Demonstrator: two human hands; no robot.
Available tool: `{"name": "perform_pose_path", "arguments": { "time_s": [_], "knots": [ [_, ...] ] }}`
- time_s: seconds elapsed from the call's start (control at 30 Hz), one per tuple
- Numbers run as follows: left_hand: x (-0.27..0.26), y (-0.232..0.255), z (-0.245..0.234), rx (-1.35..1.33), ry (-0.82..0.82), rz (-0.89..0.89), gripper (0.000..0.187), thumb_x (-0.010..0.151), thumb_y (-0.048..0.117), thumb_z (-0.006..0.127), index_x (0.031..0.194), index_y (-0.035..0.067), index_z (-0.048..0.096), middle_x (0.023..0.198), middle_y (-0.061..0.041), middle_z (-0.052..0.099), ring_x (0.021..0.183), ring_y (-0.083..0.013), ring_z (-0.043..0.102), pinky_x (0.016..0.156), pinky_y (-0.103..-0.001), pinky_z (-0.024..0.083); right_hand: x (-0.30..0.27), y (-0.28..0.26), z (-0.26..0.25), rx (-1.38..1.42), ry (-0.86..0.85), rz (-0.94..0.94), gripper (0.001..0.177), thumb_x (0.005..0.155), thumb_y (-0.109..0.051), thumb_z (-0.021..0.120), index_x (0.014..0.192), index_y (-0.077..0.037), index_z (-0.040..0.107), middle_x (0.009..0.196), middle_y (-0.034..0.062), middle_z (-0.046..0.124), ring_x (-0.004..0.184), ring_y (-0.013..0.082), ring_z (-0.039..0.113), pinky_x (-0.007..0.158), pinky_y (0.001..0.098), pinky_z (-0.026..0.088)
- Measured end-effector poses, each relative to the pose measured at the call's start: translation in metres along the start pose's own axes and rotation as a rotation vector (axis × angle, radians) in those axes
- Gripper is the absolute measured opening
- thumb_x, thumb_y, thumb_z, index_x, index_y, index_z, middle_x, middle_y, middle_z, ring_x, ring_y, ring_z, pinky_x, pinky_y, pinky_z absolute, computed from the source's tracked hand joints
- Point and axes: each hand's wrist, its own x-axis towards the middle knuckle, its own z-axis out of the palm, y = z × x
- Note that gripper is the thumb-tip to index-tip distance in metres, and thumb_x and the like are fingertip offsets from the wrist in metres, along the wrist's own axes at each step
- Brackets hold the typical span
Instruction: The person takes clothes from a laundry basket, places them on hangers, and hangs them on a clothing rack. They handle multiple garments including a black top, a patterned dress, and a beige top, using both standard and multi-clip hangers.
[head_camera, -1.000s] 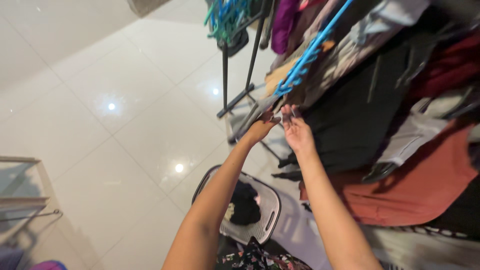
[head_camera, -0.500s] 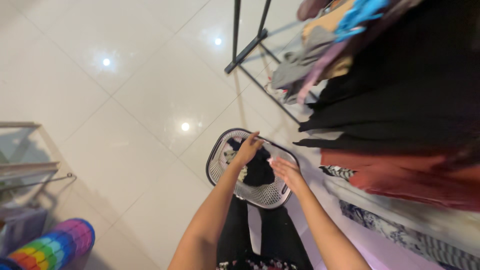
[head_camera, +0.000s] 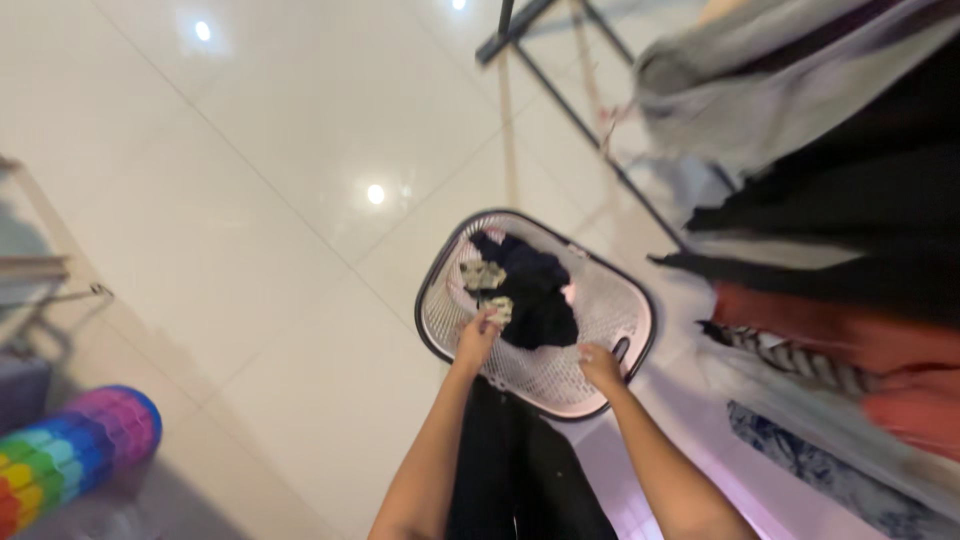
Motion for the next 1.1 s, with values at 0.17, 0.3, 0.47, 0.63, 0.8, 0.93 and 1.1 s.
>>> {"name": "perform_pose_path", "arguments": {
  "time_s": [0.17,0.3,0.47,0.63,0.8,0.93,1.1],
  "knots": [
    [0.022,-0.03,0.018,0.182,0.012,0.015,0.033,0.096,0.021,0.06,0.127,0.012,0.066,0.1,-0.017,0.075,0.091,-0.0317,0.073,0.083,-0.041,0.055,0.061,0.021,0.031,-0.302,0.083,-0.201,0.034,0.079,-0.012,0.076,0.111,-0.02,0.083,0.124,0.0132,0.073,0.133,0.0381,0.046,0.109,0.0427,0.037],
    [0.043,-0.028,0.021,0.286,-0.057,0.126,0.033,0.094,0.021,0.063,0.125,0.011,0.068,0.105,-0.017,0.076,0.096,-0.0326,0.073,0.086,-0.041,0.056,0.121,0.046,0.071,-0.304,0.204,-0.459,0.027,0.062,-0.01,0.094,0.087,-0.02,0.092,0.132,0.0484,0.048,0.128,0.0556,0.047,0.105,0.0498,0.044],
    [0.061,-0.012,0.01,0.344,-0.115,0.1,0.037,0.093,0.022,0.064,0.129,0.013,0.064,0.109,-0.013,0.075,0.099,-0.0317,0.071,0.087,-0.041,0.054,0.171,0.085,0.132,0.204,-0.127,0.278,0.037,0.076,-0.005,0.083,0.111,-0.012,0.073,0.114,0.023,0.062,0.082,0.0365,0.071,0.072,0.048,0.058],
    [0.062,-0.016,-0.003,0.184,-0.045,0.139,0.036,0.094,0.018,0.06,0.129,0.013,0.066,0.105,-0.016,0.075,0.096,-0.0307,0.074,0.085,-0.039,0.056,0.172,0.091,0.165,0.207,0.207,0.056,0.061,0.065,-0.015,0.092,0.118,-0.001,0.066,0.107,0.0202,0.073,0.09,0.0277,0.071,0.078,0.0385,0.058],
    [0.037,-0.015,-0.002,0.16,0.078,-0.007,0.028,0.098,0.023,0.059,0.121,0.013,0.071,0.102,-0.014,0.078,0.094,-0.0276,0.075,0.083,-0.037,0.056,0.102,0.03,0.129,0.415,-0.048,0.108,0.061,0.066,-0.025,0.093,0.117,-0.001,0.068,0.108,0.0133,0.073,0.095,0.0241,0.069,0.083,0.0384,0.056],
    [-0.01,-0.011,0.0,-0.013,0.117,0.0,0.034,0.097,0.029,0.061,0.123,0.009,0.069,0.106,-0.015,0.077,0.097,-0.0256,0.074,0.087,-0.035,0.055,0.007,-0.032,0.064,0.79,-0.467,0.36,0.049,0.072,-0.019,0.086,0.115,0.0,0.071,0.102,0.0111,0.076,0.093,0.0228,0.071,0.084,0.0388,0.057],
    [-0.047,0.018,0.0,-0.563,0.07,-0.409,0.065,0.096,0.05,0.055,0.146,0.01,0.051,0.133,-0.012,0.064,0.122,-0.0258,0.061,0.103,-0.038,0.047,-0.111,-0.075,-0.022,0.667,-0.598,0.087,0.039,0.075,-0.014,0.082,0.112,-0.001,0.076,0.098,0.006,0.08,0.09,0.0138,0.074,0.084,0.026,0.058]
  ]
}}
